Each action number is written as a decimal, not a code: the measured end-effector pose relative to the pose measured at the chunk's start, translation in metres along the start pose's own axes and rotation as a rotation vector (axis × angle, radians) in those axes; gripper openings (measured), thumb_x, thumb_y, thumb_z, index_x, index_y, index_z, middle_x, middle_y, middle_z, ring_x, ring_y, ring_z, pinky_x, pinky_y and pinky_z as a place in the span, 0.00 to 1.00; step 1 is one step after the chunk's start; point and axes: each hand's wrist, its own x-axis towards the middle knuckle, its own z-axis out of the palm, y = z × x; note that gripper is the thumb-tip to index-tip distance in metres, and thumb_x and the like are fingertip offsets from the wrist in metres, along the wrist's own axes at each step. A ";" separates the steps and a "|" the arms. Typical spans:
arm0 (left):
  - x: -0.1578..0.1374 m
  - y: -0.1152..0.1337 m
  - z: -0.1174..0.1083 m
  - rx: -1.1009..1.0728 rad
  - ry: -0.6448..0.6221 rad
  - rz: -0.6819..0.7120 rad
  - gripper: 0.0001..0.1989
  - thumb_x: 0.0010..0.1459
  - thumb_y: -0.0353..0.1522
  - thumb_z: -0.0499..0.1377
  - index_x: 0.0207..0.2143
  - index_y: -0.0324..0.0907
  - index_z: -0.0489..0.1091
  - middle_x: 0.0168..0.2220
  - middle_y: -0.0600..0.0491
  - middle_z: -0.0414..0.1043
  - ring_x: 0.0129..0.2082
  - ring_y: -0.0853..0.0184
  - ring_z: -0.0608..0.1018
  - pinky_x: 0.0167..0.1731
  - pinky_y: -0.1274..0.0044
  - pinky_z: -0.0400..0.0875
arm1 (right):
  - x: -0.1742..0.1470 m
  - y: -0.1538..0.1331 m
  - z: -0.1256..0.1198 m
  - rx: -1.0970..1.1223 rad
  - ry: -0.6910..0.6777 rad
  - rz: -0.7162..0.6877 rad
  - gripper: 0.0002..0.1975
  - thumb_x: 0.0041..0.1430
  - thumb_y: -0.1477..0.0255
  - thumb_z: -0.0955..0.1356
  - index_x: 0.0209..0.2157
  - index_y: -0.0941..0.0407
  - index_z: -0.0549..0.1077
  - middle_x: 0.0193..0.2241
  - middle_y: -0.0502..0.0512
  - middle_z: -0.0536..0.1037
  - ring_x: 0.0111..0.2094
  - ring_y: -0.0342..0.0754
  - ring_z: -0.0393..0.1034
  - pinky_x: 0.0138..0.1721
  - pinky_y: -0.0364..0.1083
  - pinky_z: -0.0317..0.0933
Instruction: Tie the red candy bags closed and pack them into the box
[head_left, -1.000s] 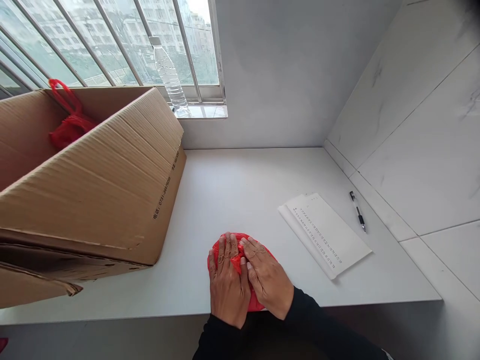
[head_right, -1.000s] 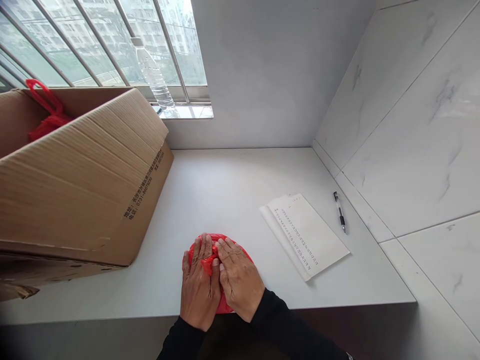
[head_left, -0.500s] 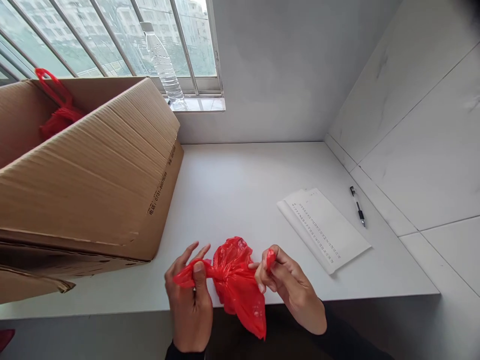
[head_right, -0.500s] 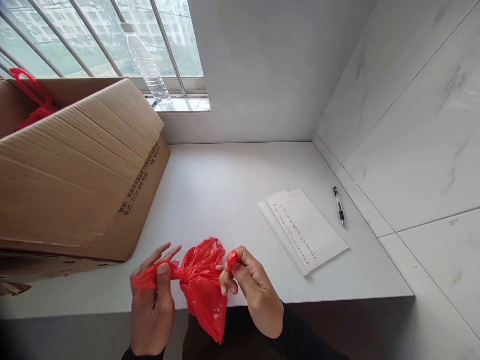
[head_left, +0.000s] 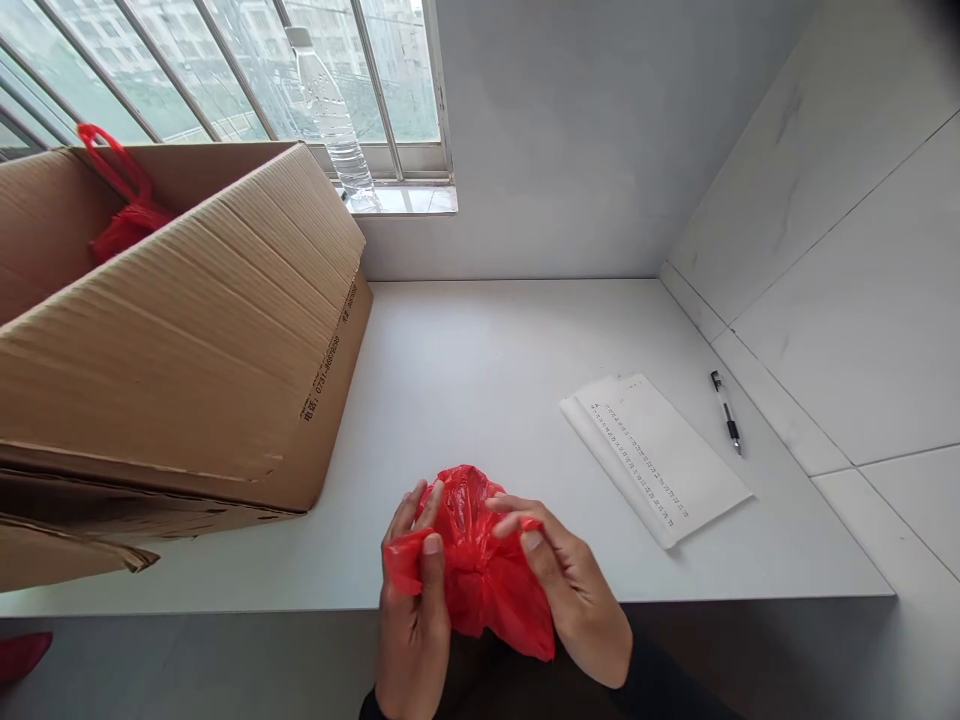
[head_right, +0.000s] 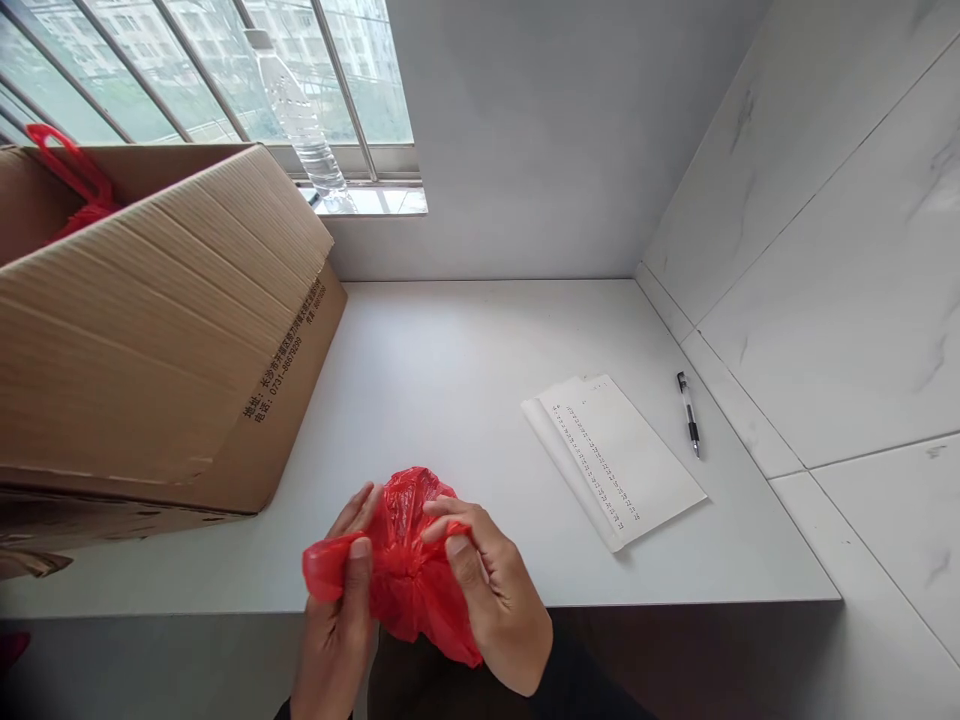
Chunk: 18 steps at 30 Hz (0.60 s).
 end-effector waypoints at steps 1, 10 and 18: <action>0.005 0.001 -0.003 0.002 0.041 0.003 0.23 0.67 0.47 0.47 0.60 0.54 0.67 0.67 0.55 0.59 0.68 0.57 0.59 0.67 0.60 0.53 | 0.000 -0.001 -0.001 0.073 0.029 -0.012 0.15 0.73 0.62 0.57 0.39 0.51 0.71 0.41 0.54 0.77 0.53 0.53 0.69 0.64 0.58 0.53; 0.000 0.016 -0.017 -0.107 -0.008 -0.191 0.28 0.63 0.52 0.49 0.57 0.51 0.71 0.52 0.50 0.78 0.58 0.54 0.74 0.58 0.60 0.70 | 0.003 0.001 0.007 -0.291 -0.062 0.041 0.22 0.61 0.65 0.70 0.56 0.46 0.66 0.52 0.54 0.71 0.53 0.54 0.65 0.57 0.55 0.61; -0.021 0.001 -0.019 -0.351 0.093 -0.222 0.26 0.56 0.52 0.60 0.53 0.50 0.71 0.50 0.51 0.75 0.54 0.55 0.74 0.54 0.68 0.69 | 0.005 0.022 0.011 -0.348 -0.094 -0.048 0.12 0.66 0.61 0.62 0.42 0.51 0.73 0.39 0.55 0.77 0.39 0.51 0.74 0.41 0.47 0.69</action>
